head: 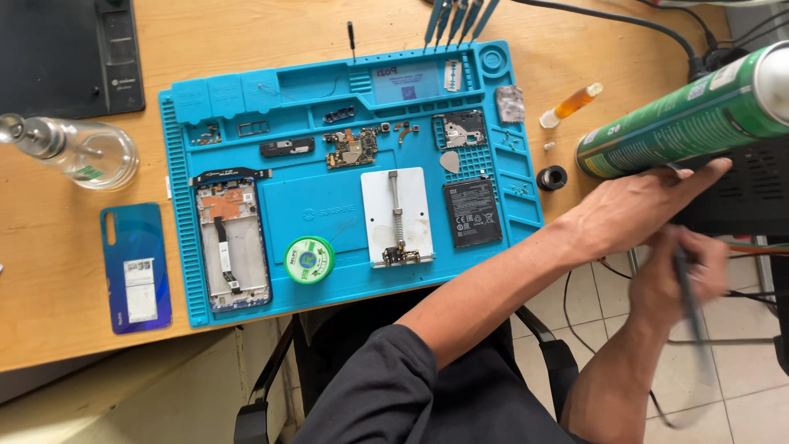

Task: The person solders a small electronic component mounted on a white fixture using a soldering iron and solder wire. They repeatedly apply solder to the component, clean the iron tip on a sponge, and adjust the component's position on the fixture.

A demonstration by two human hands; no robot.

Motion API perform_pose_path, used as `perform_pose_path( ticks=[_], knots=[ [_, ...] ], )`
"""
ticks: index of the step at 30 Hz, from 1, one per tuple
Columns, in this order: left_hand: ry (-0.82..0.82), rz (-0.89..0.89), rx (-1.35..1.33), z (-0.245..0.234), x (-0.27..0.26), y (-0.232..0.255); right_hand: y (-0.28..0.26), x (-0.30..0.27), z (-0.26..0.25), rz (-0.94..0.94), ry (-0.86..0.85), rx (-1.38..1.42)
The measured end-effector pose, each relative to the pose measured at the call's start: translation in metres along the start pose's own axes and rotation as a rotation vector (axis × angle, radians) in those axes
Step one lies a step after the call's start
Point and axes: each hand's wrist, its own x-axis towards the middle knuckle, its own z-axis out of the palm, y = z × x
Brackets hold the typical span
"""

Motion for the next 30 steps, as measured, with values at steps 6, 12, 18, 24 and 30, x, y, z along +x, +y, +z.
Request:
perform_pose_path(
  ticks=[6,12,18,24,30],
  knots=[
    [0.005,0.027,-0.008,-0.012,-0.003,0.006,-0.011,0.005,-0.044,0.133,-0.277,-0.163],
    [0.038,0.067,0.043,0.012,-0.001,-0.005,0.001,-0.011,-0.067,0.411,0.117,0.524],
    [-0.009,0.200,0.758,-0.057,-0.049,0.031,-0.016,-0.014,-0.058,0.407,-0.345,1.256],
    [0.678,0.096,0.331,-0.128,-0.193,0.061,-0.074,0.020,0.000,0.243,-0.505,1.408],
    [0.756,-0.626,0.631,-0.135,-0.292,0.045,-0.133,0.004,0.069,0.337,-0.507,1.219]
  ],
)
